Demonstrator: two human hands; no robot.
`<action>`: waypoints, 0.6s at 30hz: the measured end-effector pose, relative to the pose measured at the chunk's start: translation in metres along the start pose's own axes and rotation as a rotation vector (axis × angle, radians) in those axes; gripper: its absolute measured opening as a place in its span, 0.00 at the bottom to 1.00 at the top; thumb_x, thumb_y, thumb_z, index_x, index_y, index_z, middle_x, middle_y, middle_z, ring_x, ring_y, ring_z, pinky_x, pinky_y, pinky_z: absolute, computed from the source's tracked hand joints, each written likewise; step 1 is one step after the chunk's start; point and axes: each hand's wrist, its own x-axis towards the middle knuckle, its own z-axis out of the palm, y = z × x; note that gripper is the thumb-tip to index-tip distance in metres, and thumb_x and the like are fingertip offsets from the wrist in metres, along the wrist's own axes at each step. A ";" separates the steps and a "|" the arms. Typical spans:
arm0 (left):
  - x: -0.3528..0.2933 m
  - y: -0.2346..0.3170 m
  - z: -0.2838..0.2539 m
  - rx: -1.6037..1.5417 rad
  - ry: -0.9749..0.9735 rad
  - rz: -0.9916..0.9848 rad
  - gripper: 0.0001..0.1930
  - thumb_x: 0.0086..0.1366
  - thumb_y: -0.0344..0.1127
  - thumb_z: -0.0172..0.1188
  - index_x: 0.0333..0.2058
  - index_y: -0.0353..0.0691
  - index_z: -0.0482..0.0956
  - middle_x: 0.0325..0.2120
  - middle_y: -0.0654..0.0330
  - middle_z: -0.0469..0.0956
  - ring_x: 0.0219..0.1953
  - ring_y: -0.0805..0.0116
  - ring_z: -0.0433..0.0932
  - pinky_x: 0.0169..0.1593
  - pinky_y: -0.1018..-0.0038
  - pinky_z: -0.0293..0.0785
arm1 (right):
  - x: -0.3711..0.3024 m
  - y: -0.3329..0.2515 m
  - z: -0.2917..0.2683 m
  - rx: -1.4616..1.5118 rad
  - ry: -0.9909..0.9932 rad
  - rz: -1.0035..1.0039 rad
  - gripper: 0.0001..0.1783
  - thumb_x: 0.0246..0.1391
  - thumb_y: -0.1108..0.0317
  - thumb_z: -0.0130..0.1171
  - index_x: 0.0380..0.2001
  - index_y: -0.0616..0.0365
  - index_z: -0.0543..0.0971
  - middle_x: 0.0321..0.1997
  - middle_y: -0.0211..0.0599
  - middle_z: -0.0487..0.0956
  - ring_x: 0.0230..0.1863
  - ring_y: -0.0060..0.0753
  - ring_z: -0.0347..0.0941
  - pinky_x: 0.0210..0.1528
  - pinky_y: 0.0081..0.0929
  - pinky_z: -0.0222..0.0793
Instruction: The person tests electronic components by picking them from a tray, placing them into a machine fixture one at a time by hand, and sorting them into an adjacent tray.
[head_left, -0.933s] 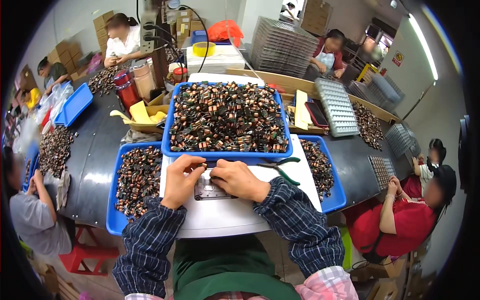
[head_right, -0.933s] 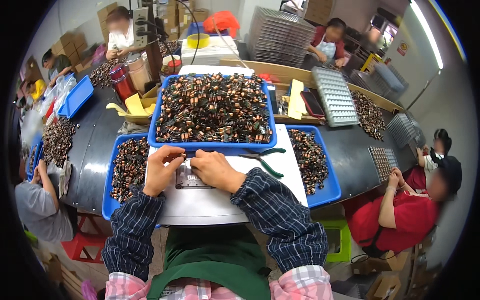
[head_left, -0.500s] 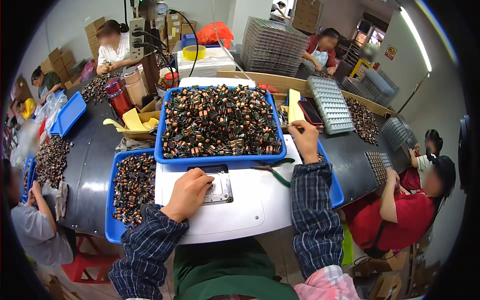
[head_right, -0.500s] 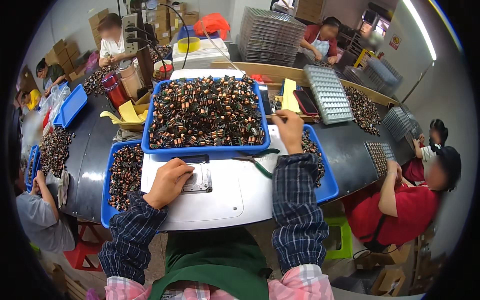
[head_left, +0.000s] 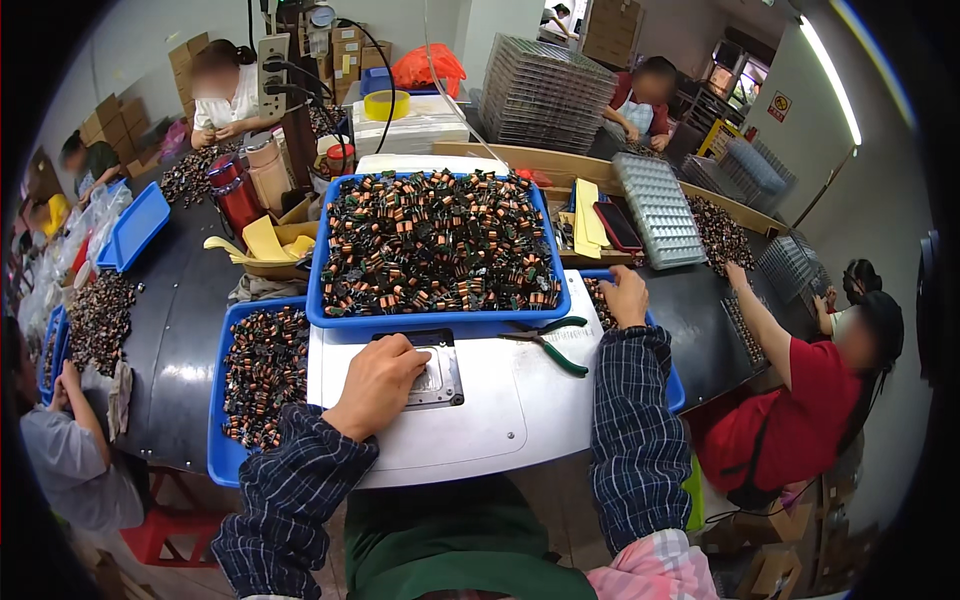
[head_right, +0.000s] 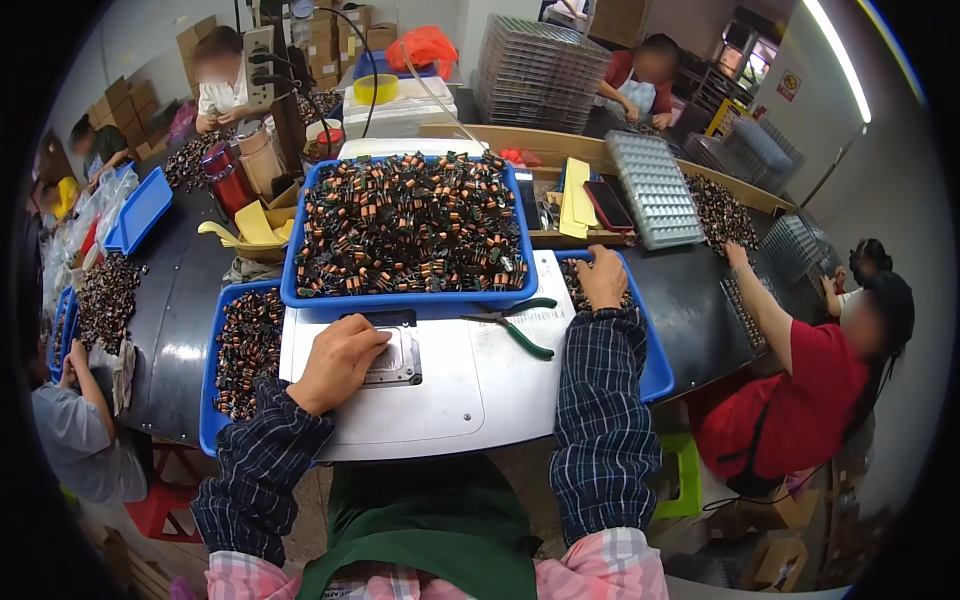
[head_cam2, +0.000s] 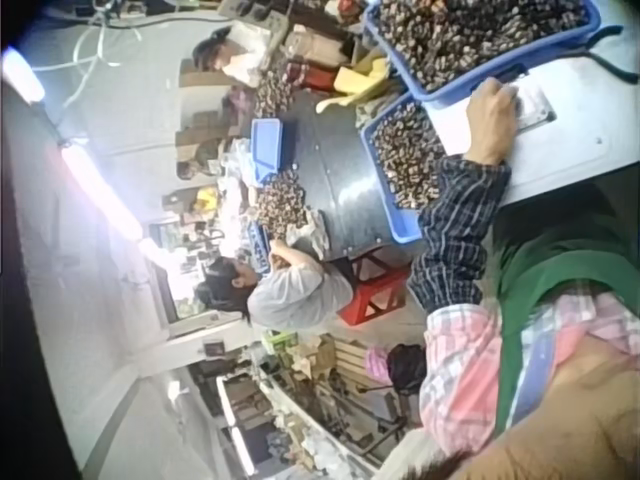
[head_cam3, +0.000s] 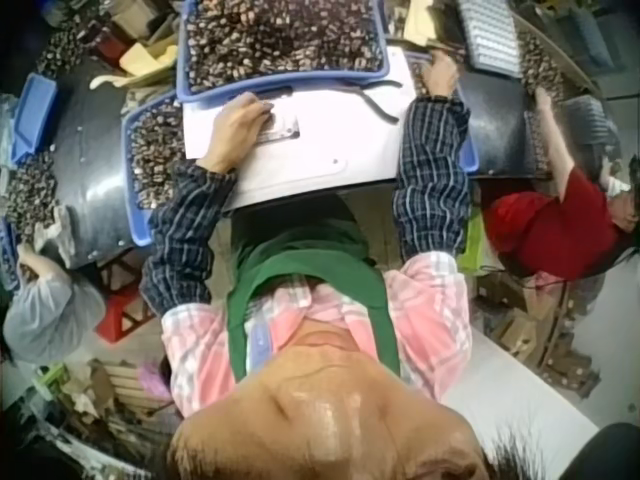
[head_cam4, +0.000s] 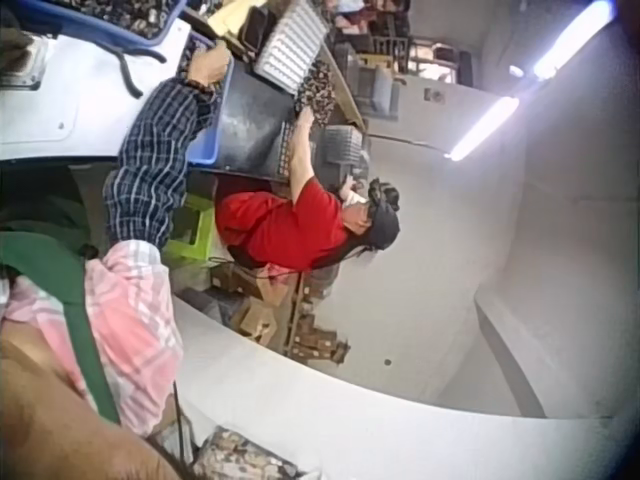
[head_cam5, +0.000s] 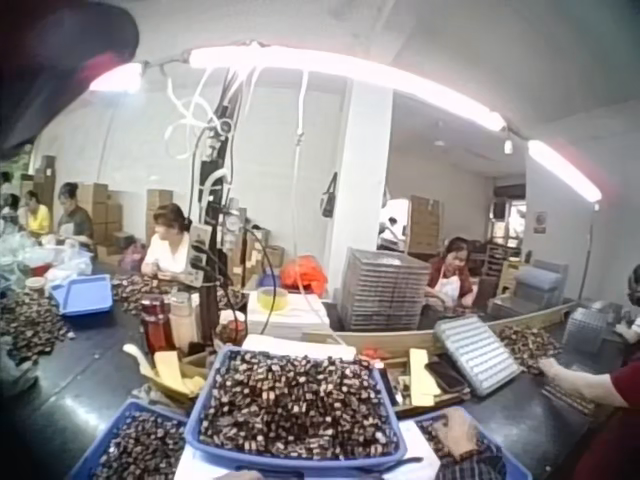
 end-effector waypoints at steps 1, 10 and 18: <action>0.001 0.000 0.002 -0.001 0.024 0.015 0.05 0.52 0.27 0.55 0.29 0.36 0.77 0.24 0.58 0.71 0.29 0.60 0.71 0.34 0.68 0.68 | 0.000 -0.004 -0.003 0.158 0.084 -0.094 0.18 0.40 0.66 0.60 0.38 0.60 0.76 0.37 0.49 0.76 0.35 0.46 0.74 0.39 0.36 0.68; -0.003 -0.006 0.001 -0.001 -0.011 -0.007 0.06 0.51 0.25 0.57 0.29 0.36 0.77 0.24 0.57 0.71 0.29 0.59 0.71 0.33 0.69 0.69 | -0.062 -0.135 -0.040 0.616 0.207 -0.752 0.13 0.40 0.73 0.60 0.34 0.60 0.77 0.34 0.42 0.75 0.39 0.41 0.70 0.44 0.30 0.66; -0.010 -0.008 -0.010 -0.130 0.075 -0.047 0.07 0.50 0.24 0.58 0.31 0.35 0.77 0.26 0.56 0.73 0.30 0.60 0.73 0.33 0.72 0.70 | -0.088 -0.155 -0.017 0.552 0.026 -1.022 0.08 0.43 0.76 0.57 0.31 0.62 0.76 0.33 0.38 0.73 0.38 0.39 0.70 0.39 0.30 0.67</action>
